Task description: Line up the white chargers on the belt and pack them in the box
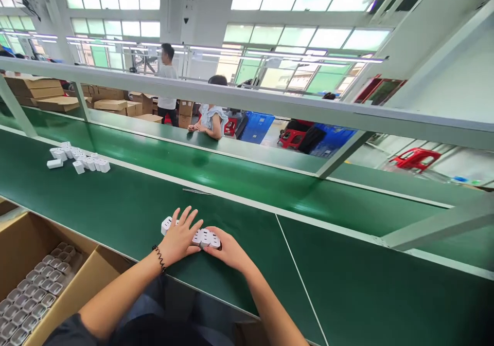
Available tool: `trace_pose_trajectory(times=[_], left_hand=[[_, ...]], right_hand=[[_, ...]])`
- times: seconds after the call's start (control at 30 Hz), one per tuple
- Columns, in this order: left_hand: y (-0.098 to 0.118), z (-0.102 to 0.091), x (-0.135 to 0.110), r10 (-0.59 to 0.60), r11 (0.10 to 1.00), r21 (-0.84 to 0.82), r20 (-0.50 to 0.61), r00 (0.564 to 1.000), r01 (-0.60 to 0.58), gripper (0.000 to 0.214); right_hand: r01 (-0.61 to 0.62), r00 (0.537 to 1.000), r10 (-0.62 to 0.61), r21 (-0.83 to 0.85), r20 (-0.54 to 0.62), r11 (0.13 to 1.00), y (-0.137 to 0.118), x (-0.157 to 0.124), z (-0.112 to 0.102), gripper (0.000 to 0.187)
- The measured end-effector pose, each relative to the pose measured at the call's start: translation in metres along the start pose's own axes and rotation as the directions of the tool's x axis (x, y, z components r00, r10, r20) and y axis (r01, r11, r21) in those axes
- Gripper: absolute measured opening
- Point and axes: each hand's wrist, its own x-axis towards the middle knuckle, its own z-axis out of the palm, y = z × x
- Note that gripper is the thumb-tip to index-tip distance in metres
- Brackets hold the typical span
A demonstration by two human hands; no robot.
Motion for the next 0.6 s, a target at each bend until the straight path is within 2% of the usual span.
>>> trace_pose_trajectory(times=[0.07, 0.1, 0.17, 0.2, 0.27, 0.4, 0.5, 0.6], left_hand=[[-0.016, -0.001, -0.013, -0.122, 0.992, -0.051, -0.122, 0.985, 0.117, 0.079], [-0.024, 0.001, -0.019, -0.213, 0.974, -0.119, -0.179, 0.961, 0.194, 0.08], [-0.038, 0.009, -0.029, -0.366, 0.908, -0.294, -0.214, 0.906, 0.298, 0.084], [-0.042, 0.014, -0.032, -0.403, 0.876, -0.368, -0.199, 0.893, 0.313, 0.086], [-0.043, 0.026, -0.034, -0.41, 0.836, -0.46, -0.165, 0.897, 0.298, 0.087], [-0.028, 0.042, -0.033, -0.4, 0.813, -0.512, -0.146, 0.905, 0.277, 0.08], [-0.027, 0.037, -0.034, -0.378, 0.828, -0.496, -0.148, 0.914, 0.262, 0.085], [-0.044, 0.02, -0.032, -0.296, 0.857, -0.481, -0.167, 0.941, 0.184, 0.1]], right_hand=[[0.012, 1.0, -0.012, -0.007, -0.001, 1.0, -0.001, 0.004, 0.003, 0.055], [0.014, 1.0, -0.014, -0.009, -0.001, 1.0, -0.002, 0.006, 0.004, 0.058], [0.013, 1.0, -0.013, -0.013, 0.001, 1.0, -0.002, 0.008, 0.006, 0.057], [0.013, 1.0, -0.013, -0.015, 0.003, 1.0, -0.002, 0.009, 0.007, 0.056], [0.016, 1.0, -0.015, -0.021, 0.007, 1.0, -0.003, 0.012, 0.009, 0.052], [0.027, 1.0, -0.027, -0.041, 0.006, 0.999, -0.007, 0.017, 0.013, 0.052], [0.048, 0.999, -0.047, -0.051, 0.017, 0.998, -0.007, 0.016, 0.01, 0.06], [0.074, 0.997, -0.072, -0.047, 0.04, 0.996, -0.004, 0.012, 0.003, 0.072]])
